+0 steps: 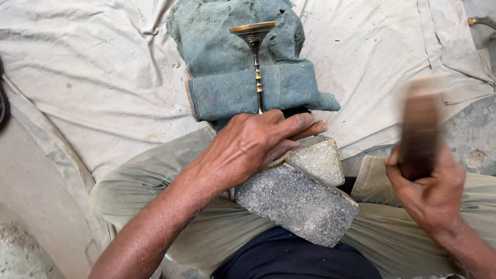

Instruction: The person holds a decorative metal object on a stone block and repeatedly strikes it with a wooden mallet. The object is rotated occasionally to access different areas while the person continues hammering.

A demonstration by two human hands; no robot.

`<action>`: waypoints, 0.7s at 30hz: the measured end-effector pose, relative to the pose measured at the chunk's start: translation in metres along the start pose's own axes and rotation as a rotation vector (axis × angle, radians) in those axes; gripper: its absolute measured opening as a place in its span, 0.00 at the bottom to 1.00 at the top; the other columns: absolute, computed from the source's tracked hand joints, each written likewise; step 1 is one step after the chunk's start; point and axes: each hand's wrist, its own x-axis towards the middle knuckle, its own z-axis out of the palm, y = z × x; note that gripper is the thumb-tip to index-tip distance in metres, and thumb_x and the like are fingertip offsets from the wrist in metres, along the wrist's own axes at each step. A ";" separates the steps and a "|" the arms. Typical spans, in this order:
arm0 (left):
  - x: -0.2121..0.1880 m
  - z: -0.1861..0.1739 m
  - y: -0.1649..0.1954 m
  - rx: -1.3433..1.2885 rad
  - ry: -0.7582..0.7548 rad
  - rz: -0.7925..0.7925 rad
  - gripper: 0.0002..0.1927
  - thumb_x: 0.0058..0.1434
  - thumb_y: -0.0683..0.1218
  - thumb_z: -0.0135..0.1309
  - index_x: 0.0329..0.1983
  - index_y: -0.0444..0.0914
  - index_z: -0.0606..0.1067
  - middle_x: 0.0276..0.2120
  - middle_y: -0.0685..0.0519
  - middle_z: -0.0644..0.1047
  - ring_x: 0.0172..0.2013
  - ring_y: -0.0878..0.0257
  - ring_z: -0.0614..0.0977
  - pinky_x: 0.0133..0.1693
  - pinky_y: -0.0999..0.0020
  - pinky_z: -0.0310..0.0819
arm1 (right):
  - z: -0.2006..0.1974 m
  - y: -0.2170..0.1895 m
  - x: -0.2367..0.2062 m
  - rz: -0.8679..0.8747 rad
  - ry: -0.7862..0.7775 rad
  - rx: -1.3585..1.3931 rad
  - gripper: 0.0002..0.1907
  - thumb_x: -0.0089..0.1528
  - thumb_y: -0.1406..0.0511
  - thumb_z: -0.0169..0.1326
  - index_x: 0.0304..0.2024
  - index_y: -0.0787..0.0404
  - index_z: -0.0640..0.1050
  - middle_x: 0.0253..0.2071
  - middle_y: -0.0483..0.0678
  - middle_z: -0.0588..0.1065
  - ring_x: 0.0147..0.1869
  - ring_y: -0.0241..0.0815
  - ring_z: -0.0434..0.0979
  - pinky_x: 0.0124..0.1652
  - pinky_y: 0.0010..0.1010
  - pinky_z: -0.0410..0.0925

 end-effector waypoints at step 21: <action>0.001 0.001 -0.004 0.037 -0.034 -0.002 0.20 0.68 0.52 0.56 0.63 0.51 0.73 0.28 0.51 0.74 0.26 0.53 0.79 0.26 0.55 0.72 | 0.011 -0.006 -0.002 -0.055 -0.037 -0.093 0.13 0.64 0.68 0.62 0.48 0.66 0.76 0.34 0.49 0.76 0.36 0.40 0.78 0.36 0.33 0.72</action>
